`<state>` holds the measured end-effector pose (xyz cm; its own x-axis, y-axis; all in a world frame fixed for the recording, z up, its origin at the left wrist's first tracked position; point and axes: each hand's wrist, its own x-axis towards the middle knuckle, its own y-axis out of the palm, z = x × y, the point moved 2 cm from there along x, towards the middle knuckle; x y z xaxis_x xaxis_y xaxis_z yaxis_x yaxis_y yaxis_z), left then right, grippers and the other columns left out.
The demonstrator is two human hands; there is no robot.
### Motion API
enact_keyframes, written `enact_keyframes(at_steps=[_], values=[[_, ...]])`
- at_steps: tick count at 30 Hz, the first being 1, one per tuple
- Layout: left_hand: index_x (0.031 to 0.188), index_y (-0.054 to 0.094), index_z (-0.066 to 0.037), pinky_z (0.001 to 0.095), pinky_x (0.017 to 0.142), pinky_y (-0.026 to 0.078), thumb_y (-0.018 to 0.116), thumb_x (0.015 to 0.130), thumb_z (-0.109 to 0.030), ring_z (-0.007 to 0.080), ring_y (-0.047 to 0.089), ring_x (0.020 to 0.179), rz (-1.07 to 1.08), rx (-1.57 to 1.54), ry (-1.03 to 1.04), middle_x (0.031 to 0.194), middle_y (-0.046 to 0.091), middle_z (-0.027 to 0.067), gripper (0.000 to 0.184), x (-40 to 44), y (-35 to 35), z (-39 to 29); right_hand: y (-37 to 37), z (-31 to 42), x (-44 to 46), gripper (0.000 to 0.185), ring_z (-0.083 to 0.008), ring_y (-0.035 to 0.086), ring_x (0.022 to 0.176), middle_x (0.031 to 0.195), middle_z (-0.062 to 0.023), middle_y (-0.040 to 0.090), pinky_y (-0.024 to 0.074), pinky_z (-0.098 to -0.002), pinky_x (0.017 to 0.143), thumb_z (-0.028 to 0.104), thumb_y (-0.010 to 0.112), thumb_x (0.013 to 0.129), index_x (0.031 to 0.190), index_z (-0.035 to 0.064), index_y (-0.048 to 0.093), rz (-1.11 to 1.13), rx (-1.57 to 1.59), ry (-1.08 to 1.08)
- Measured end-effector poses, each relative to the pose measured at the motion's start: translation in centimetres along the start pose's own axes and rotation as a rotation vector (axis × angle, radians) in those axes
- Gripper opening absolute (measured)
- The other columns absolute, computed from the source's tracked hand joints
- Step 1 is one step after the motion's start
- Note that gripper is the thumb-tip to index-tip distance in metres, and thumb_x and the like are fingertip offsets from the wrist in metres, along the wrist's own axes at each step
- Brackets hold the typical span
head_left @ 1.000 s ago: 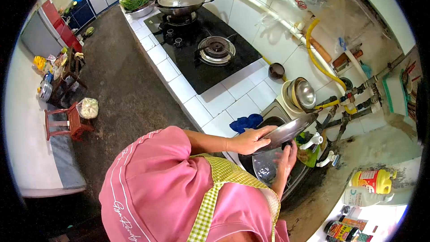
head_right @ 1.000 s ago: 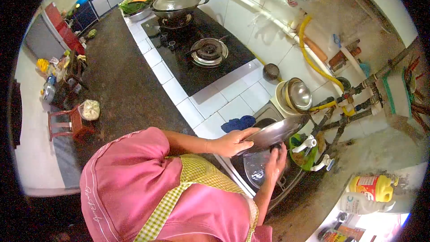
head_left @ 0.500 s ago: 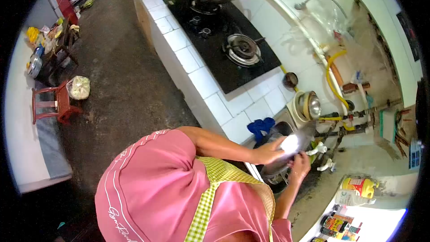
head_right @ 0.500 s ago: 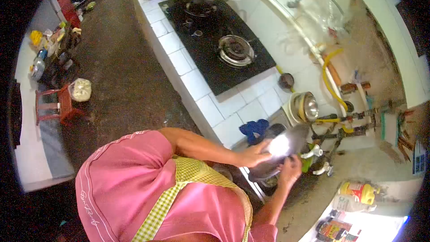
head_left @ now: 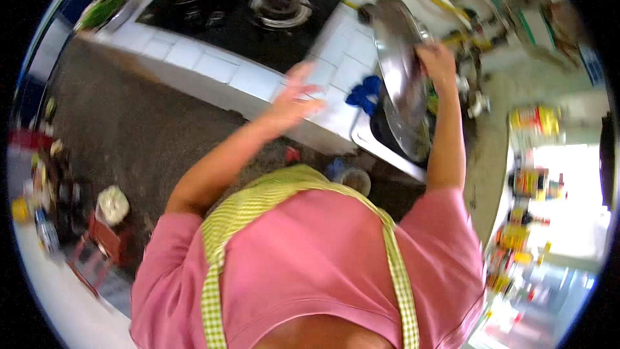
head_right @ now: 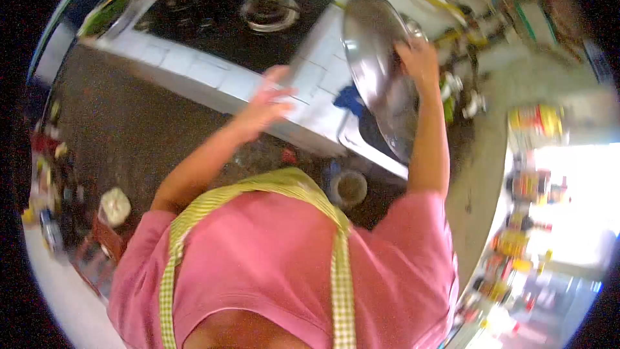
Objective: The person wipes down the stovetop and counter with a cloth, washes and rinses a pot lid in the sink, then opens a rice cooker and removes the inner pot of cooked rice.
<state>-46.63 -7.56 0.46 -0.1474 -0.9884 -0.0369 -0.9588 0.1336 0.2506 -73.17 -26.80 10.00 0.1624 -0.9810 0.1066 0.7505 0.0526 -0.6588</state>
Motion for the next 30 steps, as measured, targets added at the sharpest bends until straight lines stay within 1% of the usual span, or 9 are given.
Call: enact_keyframes(at_steps=[3,5,6,9,10,12,14,21,30], values=[[0.133,0.019,-0.019,0.0314,0.071,0.047,0.054,0.082,-0.024,0.0210,0.057,0.089,-0.356,0.089,-0.237,0.117,0.048,0.0138,0.062,-6.3,-7.8,0.4,-0.3,3.8,4.1,0.035,-0.0084,0.048,0.049,0.058,-0.0038,0.054,0.0378,-0.0237,0.044,0.024,0.062,0.072,0.098,0.0006,0.059,-0.039,-0.072,-0.153],[0.130,0.027,-0.014,0.0286,0.062,0.048,0.060,0.078,-0.027,0.0185,0.059,0.079,-0.537,0.092,-0.319,0.106,0.054,0.0105,0.063,-10.1,-12.7,2.2,0.5,8.9,5.3,0.037,-0.0201,0.056,0.057,0.063,-0.0128,0.060,0.0448,-0.0318,0.055,0.030,0.060,0.067,0.091,0.0022,0.061,-0.067,-0.231,-0.228],[0.130,0.027,-0.014,0.0286,0.062,0.048,0.060,0.078,-0.027,0.0185,0.059,0.079,-0.560,0.100,-0.322,0.106,0.054,0.0105,0.063,-11.1,-14.0,2.6,1.9,13.4,3.7,0.026,-0.0123,0.043,0.044,0.052,-0.0040,0.048,0.0326,-0.0268,0.042,0.020,0.057,0.073,0.094,0.0047,0.058,0.039,-0.046,-0.017],[0.125,0.034,-0.012,0.0257,0.058,0.047,0.061,0.077,-0.027,0.0158,0.059,0.071,-0.671,0.057,-0.376,0.101,0.056,0.0083,0.057,-13.3,-17.9,1.6,7.3,17.1,10.5,0.033,-0.0176,0.055,0.063,0.072,-0.0101,0.061,0.0444,-0.0309,0.056,0.024,0.059,0.066,0.087,-0.0010,0.061,0.080,-0.194,-0.311],[0.123,0.036,-0.012,0.0239,0.054,0.047,0.060,0.078,-0.026,0.0142,0.059,0.068,-0.699,0.099,-0.372,0.097,0.057,0.0076,0.053,-12.8,-18.3,0.5,10.2,16.9,14.7,0.036,-0.0102,0.050,0.049,0.060,-0.0048,0.056,0.0396,-0.0246,0.046,0.027,0.062,0.071,0.099,0.0034,0.060,0.125,-0.153,-0.443],[0.121,0.039,-0.011,0.0238,0.054,0.047,0.060,0.078,-0.024,0.0139,0.059,0.068,-0.697,0.041,-0.317,0.096,0.057,0.0071,0.050,-11.9,-21.0,0.7,15.1,21.7,17.5,0.039,-0.0129,0.053,0.054,0.070,-0.0082,0.061,0.0435,-0.0266,0.051,0.030,0.063,0.069,0.100,0.0064,0.061,0.074,-0.261,-0.678],[0.120,0.040,-0.012,0.0231,0.053,0.046,0.059,0.079,-0.025,0.0131,0.058,0.067,-0.693,0.031,-0.280,0.094,0.056,0.0060,0.048,-10.5,-23.5,0.4,20.3,26.1,20.9,0.047,-0.0241,0.058,0.094,0.102,-0.0155,0.060,0.0444,-0.0329,0.082,0.037,0.061,0.063,0.101,0.0092,0.061,0.188,-0.175,-0.602],[0.119,0.042,-0.012,0.0246,0.053,0.044,0.056,0.080,-0.022,0.0136,0.055,0.068,-0.855,0.017,-0.220,0.091,0.053,0.0062,0.043,-11.0,-32.4,0.8,39.2,39.0,30.5,0.042,-0.0281,0.058,0.092,0.101,-0.0115,0.061,0.0442,-0.0329,0.083,0.032,0.059,0.062,0.100,0.0135,0.062,0.311,-0.328,-0.780],[0.120,0.039,-0.011,0.0280,0.049,0.045,0.055,0.080,-0.020,0.0185,0.058,0.067,-1.299,-0.231,-0.626,0.095,0.056,0.0101,0.044,-22.1,-36.6,3.5,51.3,40.5,35.4,0.041,-0.0312,0.057,0.092,0.099,-0.0153,0.060,0.0443,-0.0352,0.083,0.030,0.060,0.060,0.097,0.0120,0.063,0.339,-0.372,-0.682]])
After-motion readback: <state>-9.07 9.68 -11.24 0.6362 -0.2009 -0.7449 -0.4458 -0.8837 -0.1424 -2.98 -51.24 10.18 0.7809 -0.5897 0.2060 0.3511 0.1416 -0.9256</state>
